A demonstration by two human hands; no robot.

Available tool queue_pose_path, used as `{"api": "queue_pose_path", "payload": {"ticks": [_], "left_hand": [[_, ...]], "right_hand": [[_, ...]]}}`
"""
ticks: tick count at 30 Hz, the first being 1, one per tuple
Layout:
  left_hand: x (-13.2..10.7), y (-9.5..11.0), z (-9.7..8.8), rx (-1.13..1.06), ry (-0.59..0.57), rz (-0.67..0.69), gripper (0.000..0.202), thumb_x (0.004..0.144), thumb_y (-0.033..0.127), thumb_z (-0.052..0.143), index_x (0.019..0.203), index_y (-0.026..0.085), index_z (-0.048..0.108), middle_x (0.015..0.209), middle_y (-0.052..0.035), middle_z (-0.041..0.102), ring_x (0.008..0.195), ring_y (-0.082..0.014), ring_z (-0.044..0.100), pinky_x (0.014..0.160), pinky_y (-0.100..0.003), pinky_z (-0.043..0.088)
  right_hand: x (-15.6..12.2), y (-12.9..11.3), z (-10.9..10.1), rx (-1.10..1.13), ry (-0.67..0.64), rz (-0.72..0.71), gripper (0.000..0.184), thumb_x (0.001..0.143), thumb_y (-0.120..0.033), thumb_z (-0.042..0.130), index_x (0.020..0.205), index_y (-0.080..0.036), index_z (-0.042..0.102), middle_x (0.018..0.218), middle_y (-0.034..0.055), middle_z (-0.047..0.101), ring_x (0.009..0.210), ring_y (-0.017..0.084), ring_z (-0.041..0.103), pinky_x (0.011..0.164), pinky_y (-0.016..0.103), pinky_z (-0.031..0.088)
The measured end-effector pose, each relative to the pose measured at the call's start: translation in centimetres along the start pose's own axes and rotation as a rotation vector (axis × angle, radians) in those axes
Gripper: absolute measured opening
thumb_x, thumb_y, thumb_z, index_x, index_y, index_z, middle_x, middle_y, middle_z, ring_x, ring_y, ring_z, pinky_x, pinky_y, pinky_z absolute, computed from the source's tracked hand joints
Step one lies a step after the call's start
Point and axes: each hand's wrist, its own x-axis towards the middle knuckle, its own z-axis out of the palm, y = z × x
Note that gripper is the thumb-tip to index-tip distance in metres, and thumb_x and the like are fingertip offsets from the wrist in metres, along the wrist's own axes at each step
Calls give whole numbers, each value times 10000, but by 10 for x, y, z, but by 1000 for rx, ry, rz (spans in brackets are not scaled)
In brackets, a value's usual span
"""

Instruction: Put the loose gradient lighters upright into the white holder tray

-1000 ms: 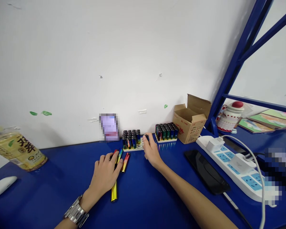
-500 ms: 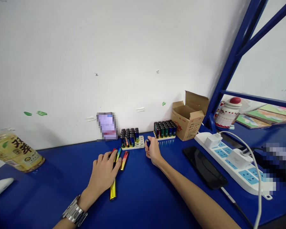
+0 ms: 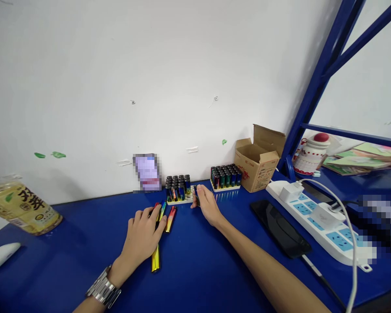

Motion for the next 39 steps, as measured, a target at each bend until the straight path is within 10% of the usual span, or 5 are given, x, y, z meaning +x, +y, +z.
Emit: {"api": "queue_pose_path", "payload": {"ticks": [9,23,28,34,39], "left_hand": [[0,-2,3,-31,20,10,464,942,360,303,1278,149,542,1189,-146,603,1016,-297,524,785,-421,430],[-6,8,3,-41,27,-3,469,935,343,321,1281,114,539,1181,-158,601,1008,-302,517,786,-423,426],[-11,16,-2,-29,16,-4,442,927,331,347,1239,116,575,1114,-158,618,985,-299,524,788,-433,427],[-20,24,2,-119,36,-2,400,938,322,325,1178,162,602,1068,-141,614,974,-300,520,819,-495,420],[-15,25,6,-526,163,-5,415,967,318,227,1086,169,595,1166,-128,556,1076,-239,530,898,-441,453]], "right_hand": [[15,-5,-13,-479,71,-303,292,822,-466,565,750,-185,602,769,37,577,698,163,518,646,282,451],[27,-15,6,-1324,-158,-197,222,849,-44,422,1002,-120,564,891,117,637,898,223,569,737,282,408],[23,-24,13,-1560,-180,-120,222,948,-229,384,1009,-124,569,864,144,642,861,247,576,727,308,384],[-6,-21,12,-1487,-91,-175,302,971,-341,332,1013,-136,549,869,116,630,847,235,561,724,315,386],[-30,-22,27,-1300,-337,-438,227,962,-246,347,966,-164,559,959,94,585,873,201,507,770,323,381]]}}
